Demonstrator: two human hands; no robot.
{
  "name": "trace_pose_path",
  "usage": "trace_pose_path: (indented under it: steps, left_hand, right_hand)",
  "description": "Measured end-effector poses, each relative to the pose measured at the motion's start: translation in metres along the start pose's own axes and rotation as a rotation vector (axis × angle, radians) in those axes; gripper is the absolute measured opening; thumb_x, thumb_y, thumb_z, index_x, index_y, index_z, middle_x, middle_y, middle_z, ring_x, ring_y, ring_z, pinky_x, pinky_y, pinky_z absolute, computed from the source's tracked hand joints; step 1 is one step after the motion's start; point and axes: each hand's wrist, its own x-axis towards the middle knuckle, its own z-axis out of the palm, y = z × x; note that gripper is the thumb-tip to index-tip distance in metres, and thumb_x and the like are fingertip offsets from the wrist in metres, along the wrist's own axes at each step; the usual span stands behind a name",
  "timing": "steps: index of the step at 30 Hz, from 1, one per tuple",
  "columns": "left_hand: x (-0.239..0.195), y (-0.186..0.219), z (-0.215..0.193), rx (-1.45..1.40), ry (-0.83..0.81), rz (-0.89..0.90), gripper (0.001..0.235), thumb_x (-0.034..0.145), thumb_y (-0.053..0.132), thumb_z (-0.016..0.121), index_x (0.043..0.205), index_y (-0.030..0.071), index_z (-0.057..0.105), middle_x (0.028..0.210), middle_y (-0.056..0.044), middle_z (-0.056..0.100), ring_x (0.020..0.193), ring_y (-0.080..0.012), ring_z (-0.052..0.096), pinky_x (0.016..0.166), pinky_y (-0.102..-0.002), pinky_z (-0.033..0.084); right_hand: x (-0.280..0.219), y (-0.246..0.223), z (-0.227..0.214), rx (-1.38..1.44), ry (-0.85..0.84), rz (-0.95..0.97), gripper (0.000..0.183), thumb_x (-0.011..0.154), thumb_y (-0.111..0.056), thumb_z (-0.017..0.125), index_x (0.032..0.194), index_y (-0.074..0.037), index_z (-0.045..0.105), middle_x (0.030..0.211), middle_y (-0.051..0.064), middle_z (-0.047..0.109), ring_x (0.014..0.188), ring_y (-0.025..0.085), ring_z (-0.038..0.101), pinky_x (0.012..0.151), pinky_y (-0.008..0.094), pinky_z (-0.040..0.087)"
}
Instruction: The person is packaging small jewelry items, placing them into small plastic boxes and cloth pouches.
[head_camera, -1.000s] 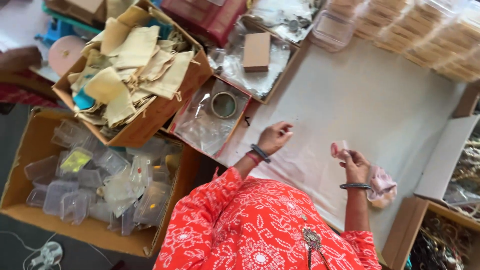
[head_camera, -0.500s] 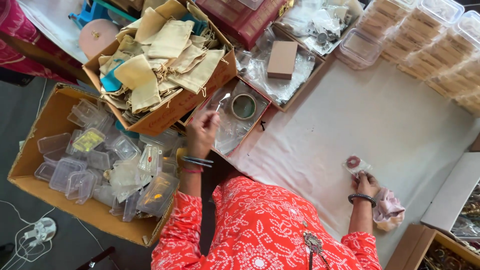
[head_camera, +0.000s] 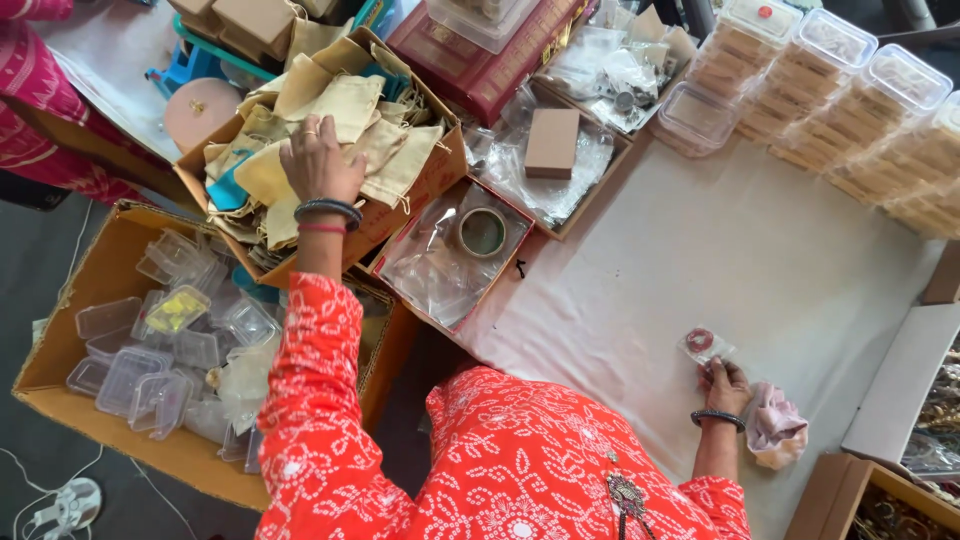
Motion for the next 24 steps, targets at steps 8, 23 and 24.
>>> trace_pose_path:
  steps: [8, 23, 24]
  left_hand:
    - [0.029, -0.054, 0.044, 0.01, -0.166, -0.341, 0.015, 0.09, 0.025, 0.075, 0.101, 0.015, 0.077, 0.106, -0.011, 0.075, 0.095, -0.0303, 0.071, 0.085, -0.047, 0.054]
    - [0.009, -0.074, 0.039, -0.425, 0.087, -0.286, 0.05, 0.093, 0.007, 0.073, 0.141, 0.015, 0.059, 0.122, -0.017, 0.07, 0.106, -0.0301, 0.072, 0.084, -0.039, 0.062]
    - [0.009, -0.063, 0.03, -0.431, 0.13, -0.229, 0.054, 0.09, 0.003, 0.072, 0.141, 0.014, 0.059, 0.128, -0.019, 0.066, 0.111, -0.031, 0.068, 0.084, -0.037, 0.062]
  right_hand:
    - [0.007, 0.011, -0.003, -0.027, 0.005, -0.03, 0.017, 0.1, -0.014, 0.074, 0.112, -0.004, 0.068, 0.096, 0.002, 0.073, 0.077, 0.013, 0.072, 0.06, 0.021, 0.053]
    - [-0.002, 0.0, 0.005, -0.073, 0.056, -0.037, 0.016, 0.099, -0.013, 0.076, 0.11, -0.004, 0.069, 0.094, 0.002, 0.073, 0.076, 0.012, 0.072, 0.056, 0.019, 0.051]
    - [-0.003, -0.002, 0.006, -0.075, 0.061, -0.037, 0.016, 0.098, -0.013, 0.076, 0.11, -0.004, 0.07, 0.094, 0.002, 0.073, 0.076, 0.012, 0.072, 0.056, 0.019, 0.051]
